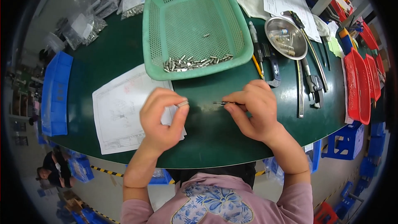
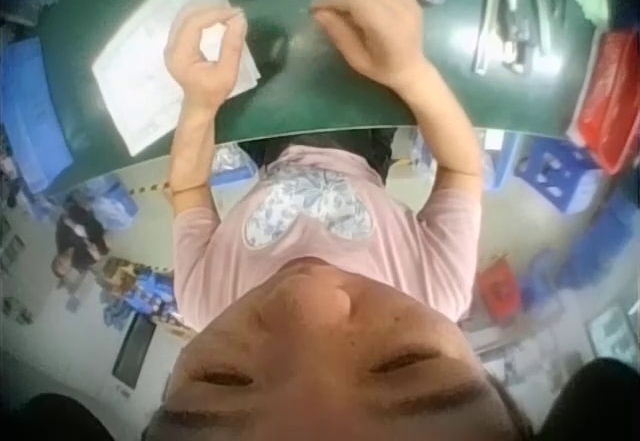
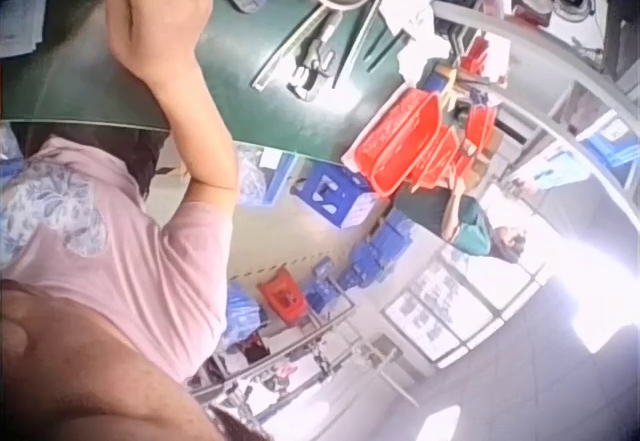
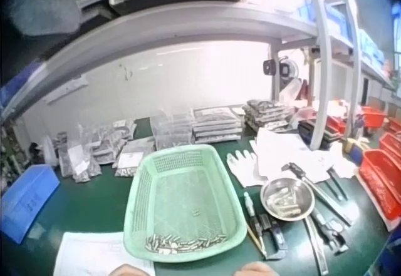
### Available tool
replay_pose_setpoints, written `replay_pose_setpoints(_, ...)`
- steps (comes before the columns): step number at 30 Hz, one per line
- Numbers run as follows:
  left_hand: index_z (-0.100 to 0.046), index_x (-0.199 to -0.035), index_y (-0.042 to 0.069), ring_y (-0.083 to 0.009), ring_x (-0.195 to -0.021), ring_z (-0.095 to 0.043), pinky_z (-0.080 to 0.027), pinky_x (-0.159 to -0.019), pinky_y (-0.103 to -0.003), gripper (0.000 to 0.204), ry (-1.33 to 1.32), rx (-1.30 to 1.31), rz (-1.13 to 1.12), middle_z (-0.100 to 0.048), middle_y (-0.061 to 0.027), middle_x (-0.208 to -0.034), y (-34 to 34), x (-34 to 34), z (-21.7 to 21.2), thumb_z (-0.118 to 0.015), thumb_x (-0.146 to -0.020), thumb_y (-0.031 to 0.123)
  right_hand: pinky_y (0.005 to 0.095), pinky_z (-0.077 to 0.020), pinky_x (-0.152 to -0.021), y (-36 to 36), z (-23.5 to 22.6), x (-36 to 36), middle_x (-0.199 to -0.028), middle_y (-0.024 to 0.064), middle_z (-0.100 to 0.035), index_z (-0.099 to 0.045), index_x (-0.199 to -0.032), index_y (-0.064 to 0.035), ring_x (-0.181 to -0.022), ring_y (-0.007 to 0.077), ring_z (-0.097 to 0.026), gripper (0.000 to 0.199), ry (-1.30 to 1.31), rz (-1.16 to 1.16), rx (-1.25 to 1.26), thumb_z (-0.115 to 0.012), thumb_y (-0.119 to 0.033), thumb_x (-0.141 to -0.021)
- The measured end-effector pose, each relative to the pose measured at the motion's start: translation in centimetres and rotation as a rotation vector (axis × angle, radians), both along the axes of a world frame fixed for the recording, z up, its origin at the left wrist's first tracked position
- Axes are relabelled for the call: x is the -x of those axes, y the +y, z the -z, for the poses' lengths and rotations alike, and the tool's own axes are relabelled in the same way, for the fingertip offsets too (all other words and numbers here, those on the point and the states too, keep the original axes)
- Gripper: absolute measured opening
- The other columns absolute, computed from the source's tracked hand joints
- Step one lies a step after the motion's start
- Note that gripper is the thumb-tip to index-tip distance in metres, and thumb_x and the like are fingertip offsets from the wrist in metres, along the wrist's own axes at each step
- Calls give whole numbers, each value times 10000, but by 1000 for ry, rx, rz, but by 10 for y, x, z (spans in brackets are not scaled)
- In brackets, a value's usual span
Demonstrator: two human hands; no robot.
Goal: Assembling small hardware components by placing a ring onto a metal pin.
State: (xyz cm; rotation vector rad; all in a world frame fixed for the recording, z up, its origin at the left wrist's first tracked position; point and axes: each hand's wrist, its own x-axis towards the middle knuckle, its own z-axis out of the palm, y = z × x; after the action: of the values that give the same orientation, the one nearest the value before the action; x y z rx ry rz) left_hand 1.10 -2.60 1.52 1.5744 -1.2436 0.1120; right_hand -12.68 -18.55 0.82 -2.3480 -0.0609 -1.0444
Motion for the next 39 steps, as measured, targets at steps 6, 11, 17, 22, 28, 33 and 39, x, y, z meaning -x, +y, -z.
replay_pose_setpoints(6, -608, -826, 21, -243, -689, -574, -450, -618, -314, 112, -151, -305, -70, -574, -89, -745, -52, -60, -27, -631, -718, 38, 304, -363, -560, 5, 3, -2, -590, 5, -480, -576, -773, -90, -522, 189, -482, 181, 11, 41, 26, -683, -39, -636)
replay_pose_setpoints(11, -640, -834, 33, -247, -756, -606, -460, -679, -345, 134, -337, -623, -106, -618, -98, -785, -81, -88, -27, -636, -709, 79, 306, -369, -569, 5, 6, -7, -576, 12, -455, -574, -782, -95, -526, 196, -486, 178, -5, 44, 25, -677, -52, -643)
replay_pose_setpoints(17, -632, -677, 23, -375, -692, -595, -462, -604, -452, 125, -451, -1121, -77, -604, -211, -726, -116, -105, 5, -561, -652, 122, 338, -388, -575, -1, 19, 1, -641, 12, -508, -578, -780, -111, -577, 204, -519, 164, 1, 91, 54, -679, -105, -652)
replay_pose_setpoints(22, -505, -637, -1, -260, -582, -523, -416, -559, -345, 65, -250, -746, -33, -499, -145, -599, -80, -147, 16, -553, -667, 31, 378, -383, -613, 15, 27, -20, -718, 51, -510, -503, -760, -102, -682, 261, -518, 140, -60, 62, -162, -607, -144, -677)
replay_pose_setpoints(28, -438, -808, 42, -95, -711, -460, -380, -663, -219, 91, 355, -458, 325, -439, -20, -753, -48, -70, -21, -517, -844, 67, 360, -372, -619, 16, 25, -9, -726, 42, -511, -485, -748, -88, -686, 259, -513, 156, -1, 37, -307, -590, -122, -638)
replay_pose_setpoints(33, -557, -950, 25, -127, -829, -519, -420, -767, -241, 92, 623, -462, 275, -553, -60, -903, 6, -17, 2, -553, -860, 45, 350, -363, -630, 17, 19, -10, -724, 36, -496, -493, -773, -94, -671, 246, -495, 157, -117, -20, -211, -596, -90, -656)
replay_pose_setpoints(39, -558, -923, 10, -146, -807, -534, -441, -741, -243, 93, 808, -276, 236, -560, -59, -886, 12, -5, 29, -579, -833, 19, 343, -358, -624, 20, 23, -12, -714, 30, -486, -507, -780, -102, -655, 236, -486, 150, -152, -76, -107, -614, -80, -678)
